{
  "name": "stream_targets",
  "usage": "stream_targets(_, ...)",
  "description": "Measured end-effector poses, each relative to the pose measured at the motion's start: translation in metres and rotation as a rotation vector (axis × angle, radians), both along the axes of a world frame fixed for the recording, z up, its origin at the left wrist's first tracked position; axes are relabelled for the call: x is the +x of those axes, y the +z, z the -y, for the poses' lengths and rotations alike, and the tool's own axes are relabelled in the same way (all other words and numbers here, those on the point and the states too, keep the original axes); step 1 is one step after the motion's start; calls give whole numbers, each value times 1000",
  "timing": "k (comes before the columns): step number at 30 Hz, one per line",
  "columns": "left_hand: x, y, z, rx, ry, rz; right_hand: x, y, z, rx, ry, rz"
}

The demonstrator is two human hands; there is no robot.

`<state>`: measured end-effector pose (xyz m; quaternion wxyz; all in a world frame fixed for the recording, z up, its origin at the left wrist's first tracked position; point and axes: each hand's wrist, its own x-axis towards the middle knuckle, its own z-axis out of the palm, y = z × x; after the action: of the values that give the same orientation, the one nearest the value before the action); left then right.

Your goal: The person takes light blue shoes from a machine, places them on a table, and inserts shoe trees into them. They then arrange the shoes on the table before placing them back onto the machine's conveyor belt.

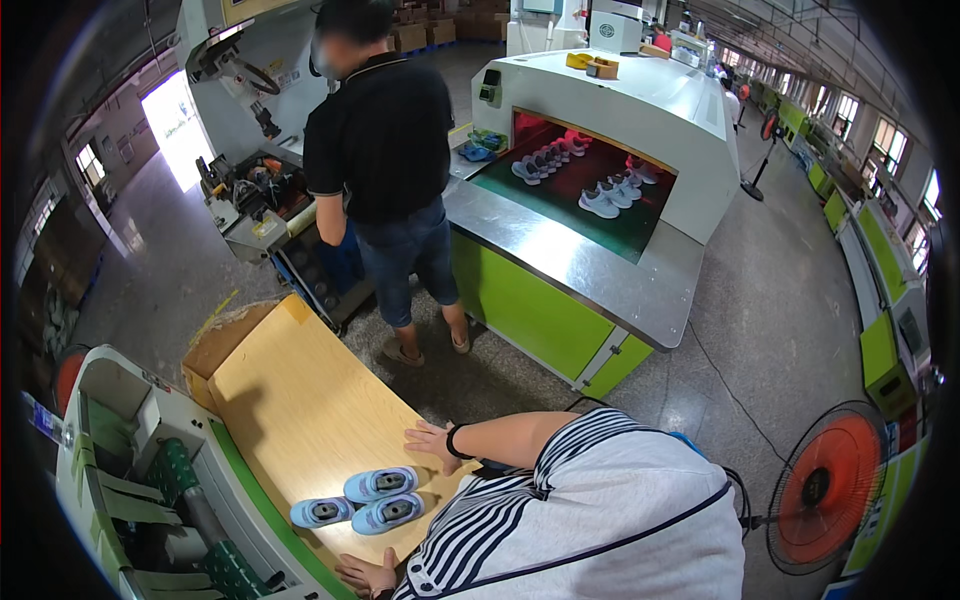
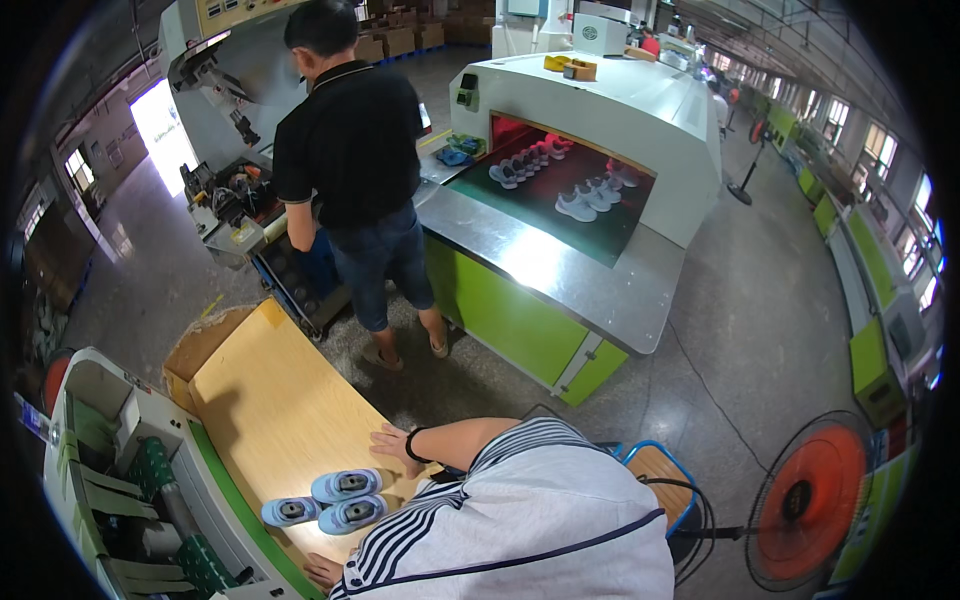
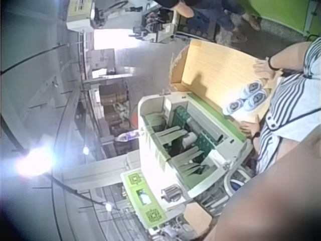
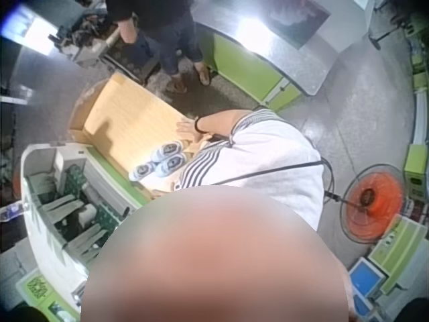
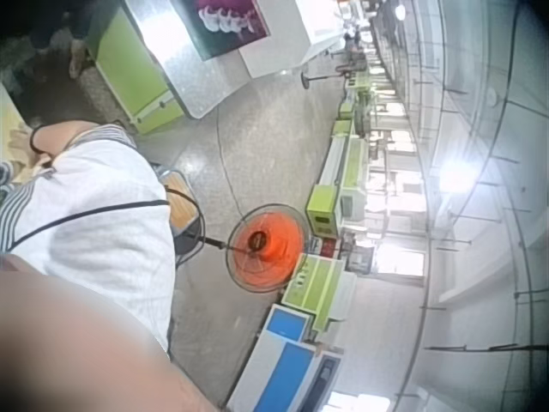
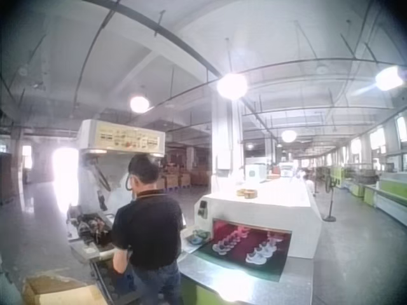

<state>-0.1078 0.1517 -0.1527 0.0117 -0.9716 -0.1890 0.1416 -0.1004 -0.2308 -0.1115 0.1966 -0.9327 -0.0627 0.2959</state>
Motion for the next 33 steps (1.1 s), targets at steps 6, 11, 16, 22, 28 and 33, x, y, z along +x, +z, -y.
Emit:
stream_targets(6, -12, 7, 4, 127, -209, 47, 0, 7, 2, 15, -17, -24)
stream_targets(11, -6, 24, -20, -218, -119, -109, 8, 4, -5, -5, 47, -8)
stream_targets(16, 5, 28, -6, -333, -196, -69, -3, 10, 4, -71, -18, 10)
stream_targets(22, -13, 52, -6, -361, -77, -137, -2, 27, -2, -62, 54, -28)
stream_targets(28, -9, 53, -4, -332, -91, -110, 0, 22, 0, -74, 51, -11)
stream_targets(33, -7, 54, -4, -320, -93, -116, 1, 33, -5, -88, 39, -37)
